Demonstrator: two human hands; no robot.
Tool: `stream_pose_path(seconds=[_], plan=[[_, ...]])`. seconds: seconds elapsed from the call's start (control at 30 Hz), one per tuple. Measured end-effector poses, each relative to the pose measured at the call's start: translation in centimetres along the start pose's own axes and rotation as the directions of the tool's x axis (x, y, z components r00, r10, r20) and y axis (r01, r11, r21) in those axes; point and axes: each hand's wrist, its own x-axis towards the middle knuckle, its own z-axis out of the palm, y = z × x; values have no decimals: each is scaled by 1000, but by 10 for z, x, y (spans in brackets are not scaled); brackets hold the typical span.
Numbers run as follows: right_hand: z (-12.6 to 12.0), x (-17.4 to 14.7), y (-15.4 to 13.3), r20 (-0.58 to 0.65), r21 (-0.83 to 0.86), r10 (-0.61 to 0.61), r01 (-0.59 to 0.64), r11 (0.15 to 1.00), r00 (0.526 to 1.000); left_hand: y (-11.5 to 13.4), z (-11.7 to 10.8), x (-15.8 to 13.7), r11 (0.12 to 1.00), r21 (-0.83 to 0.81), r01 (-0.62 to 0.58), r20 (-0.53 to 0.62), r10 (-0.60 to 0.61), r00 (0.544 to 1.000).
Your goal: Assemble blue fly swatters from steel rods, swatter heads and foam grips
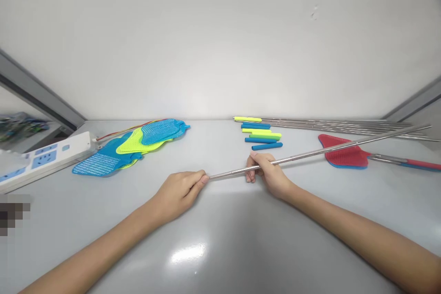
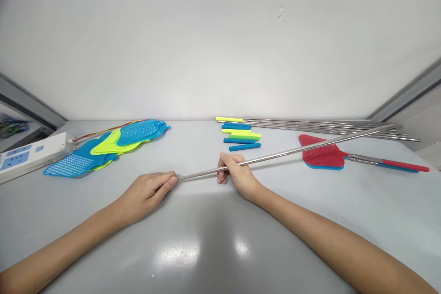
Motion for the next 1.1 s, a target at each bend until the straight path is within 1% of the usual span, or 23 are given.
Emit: stream_pose_path(seconds=[0.2, 0.37, 0.47, 0.57, 0.67, 0.77, 0.83, 0.9, 0.97, 1.1], plan=[[0, 0, 1, 1, 25, -13, 13, 1000, 1000, 1, 0, 0, 1000, 5, 6, -11, -6, 1000], [3, 3, 2, -17, 54, -23, 24, 998, 1000, 3, 0, 0, 1000, 1, -8, -48, 8, 999], [3, 5, 3, -39, 68, -26, 29, 997, 999, 4, -1, -1, 1000, -18, -7, -70, 6, 998], [4, 3, 0, -49, 73, -22, 26, 997, 999, 5, -3, -1, 998, -57, 8, -60, -12, 998], [6, -3, -8, -90, 107, 50, -41, 993, 995, 10, -5, -2, 991, -127, 40, -57, -48, 997], [9, -14, -15, -146, 164, 188, -164, 973, 971, 17, -7, -7, 973, -211, 96, -115, -122, 986], [11, -21, -17, -165, 186, 228, -197, 963, 960, 21, -7, -11, 961, -259, 102, -144, -142, 979], [12, -26, -16, -182, 203, 206, -169, 965, 961, 23, -6, -14, 955, -287, 79, -146, -125, 981], [12, -27, -13, -199, 221, 159, -113, 969, 967, 23, -4, -15, 957, -285, 49, -142, -93, 985], [7, -28, -9, -208, 259, 103, -47, 965, 973, 23, 2, -15, 985, -174, -3, -129, -20, 991]])
